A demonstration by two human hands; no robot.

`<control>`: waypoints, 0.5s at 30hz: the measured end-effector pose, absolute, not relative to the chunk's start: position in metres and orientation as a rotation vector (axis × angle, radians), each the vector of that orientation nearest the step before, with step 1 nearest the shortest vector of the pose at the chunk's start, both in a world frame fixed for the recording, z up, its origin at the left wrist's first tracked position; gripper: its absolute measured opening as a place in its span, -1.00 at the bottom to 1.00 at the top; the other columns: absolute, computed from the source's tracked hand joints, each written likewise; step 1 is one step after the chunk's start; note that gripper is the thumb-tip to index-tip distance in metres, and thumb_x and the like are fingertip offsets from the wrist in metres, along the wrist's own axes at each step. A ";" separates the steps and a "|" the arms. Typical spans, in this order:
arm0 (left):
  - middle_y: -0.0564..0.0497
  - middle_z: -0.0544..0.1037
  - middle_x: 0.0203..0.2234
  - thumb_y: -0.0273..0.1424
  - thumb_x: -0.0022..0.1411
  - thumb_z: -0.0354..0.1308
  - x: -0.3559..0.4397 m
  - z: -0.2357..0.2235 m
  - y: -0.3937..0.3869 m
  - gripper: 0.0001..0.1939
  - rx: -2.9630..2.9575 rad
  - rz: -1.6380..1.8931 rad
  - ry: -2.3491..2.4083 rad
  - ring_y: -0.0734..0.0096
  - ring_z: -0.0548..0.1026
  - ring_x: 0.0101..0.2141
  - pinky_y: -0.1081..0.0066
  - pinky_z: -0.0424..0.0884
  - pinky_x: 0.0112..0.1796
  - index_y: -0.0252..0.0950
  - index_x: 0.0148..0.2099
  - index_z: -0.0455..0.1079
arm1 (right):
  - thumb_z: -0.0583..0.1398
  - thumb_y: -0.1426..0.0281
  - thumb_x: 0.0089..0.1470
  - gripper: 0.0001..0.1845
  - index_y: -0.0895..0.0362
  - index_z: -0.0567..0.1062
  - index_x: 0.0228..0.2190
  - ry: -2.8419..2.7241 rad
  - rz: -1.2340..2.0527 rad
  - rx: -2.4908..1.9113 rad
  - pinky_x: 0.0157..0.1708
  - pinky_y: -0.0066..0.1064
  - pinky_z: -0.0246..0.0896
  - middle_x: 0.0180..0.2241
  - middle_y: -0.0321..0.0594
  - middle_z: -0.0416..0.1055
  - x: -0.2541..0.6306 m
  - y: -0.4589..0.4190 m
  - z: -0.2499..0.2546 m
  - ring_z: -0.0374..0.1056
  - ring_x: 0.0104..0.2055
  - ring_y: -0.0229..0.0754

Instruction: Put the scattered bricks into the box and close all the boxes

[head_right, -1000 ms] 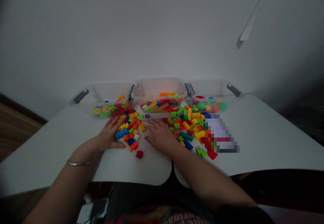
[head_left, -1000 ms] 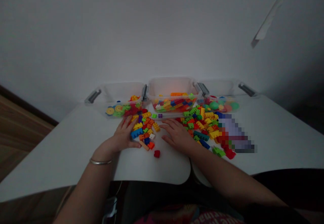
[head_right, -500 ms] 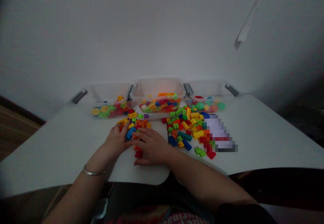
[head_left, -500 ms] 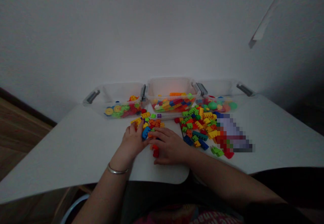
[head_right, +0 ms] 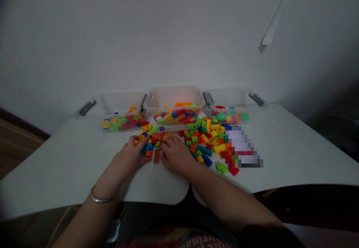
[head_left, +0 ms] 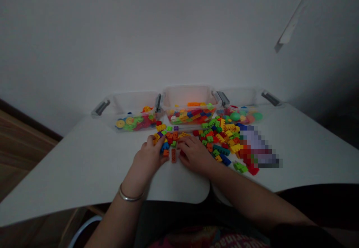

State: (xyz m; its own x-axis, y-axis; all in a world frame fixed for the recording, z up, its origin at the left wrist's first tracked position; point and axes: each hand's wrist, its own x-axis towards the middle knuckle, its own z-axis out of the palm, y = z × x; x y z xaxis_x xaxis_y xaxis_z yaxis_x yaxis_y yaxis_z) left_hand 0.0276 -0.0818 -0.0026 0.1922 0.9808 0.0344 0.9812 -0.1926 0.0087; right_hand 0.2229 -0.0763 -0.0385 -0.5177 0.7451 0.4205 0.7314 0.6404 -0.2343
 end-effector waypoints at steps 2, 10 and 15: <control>-0.28 0.27 0.10 -0.20 0.17 0.25 0.029 -0.001 -0.084 -0.28 -2.391 -0.043 -1.972 0.04 0.49 -0.11 0.14 0.51 -0.16 -0.21 0.33 0.14 | 0.17 0.36 0.12 -0.73 0.19 0.52 -0.14 -2.315 0.023 -1.223 0.14 -0.06 0.15 0.03 0.03 0.41 0.231 -0.079 -0.029 0.25 0.10 0.05; -0.28 0.39 0.02 -0.16 0.21 0.18 0.031 0.010 -0.090 -0.44 -2.325 -0.110 -1.774 -0.07 0.44 -0.10 0.09 0.52 -0.24 -0.21 0.22 0.32 | 0.25 0.07 0.00 -0.24 0.21 0.35 0.16 -2.201 -0.085 -1.761 0.16 0.09 0.07 0.22 0.16 0.21 0.288 -0.098 -0.026 0.12 0.23 0.28; -0.30 0.43 0.00 -0.19 0.17 0.24 0.047 0.021 -0.079 -0.40 -2.435 -0.139 -1.680 -0.16 0.40 -0.01 -0.04 0.46 -0.10 -0.24 0.23 0.32 | 0.20 0.11 0.05 -0.26 0.20 0.32 0.19 -2.197 -0.078 -1.843 0.17 0.08 0.04 0.21 0.14 0.22 0.297 -0.094 -0.048 0.11 0.22 0.27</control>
State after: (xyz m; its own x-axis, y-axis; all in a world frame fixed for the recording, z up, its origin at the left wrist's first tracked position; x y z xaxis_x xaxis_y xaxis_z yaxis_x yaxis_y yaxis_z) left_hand 0.0467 -0.0786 0.0207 0.3575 0.9167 0.1783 0.9336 -0.3457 -0.0944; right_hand 0.2967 -0.0940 -0.0482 -0.1530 0.9585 0.2406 0.9732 0.1884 -0.1319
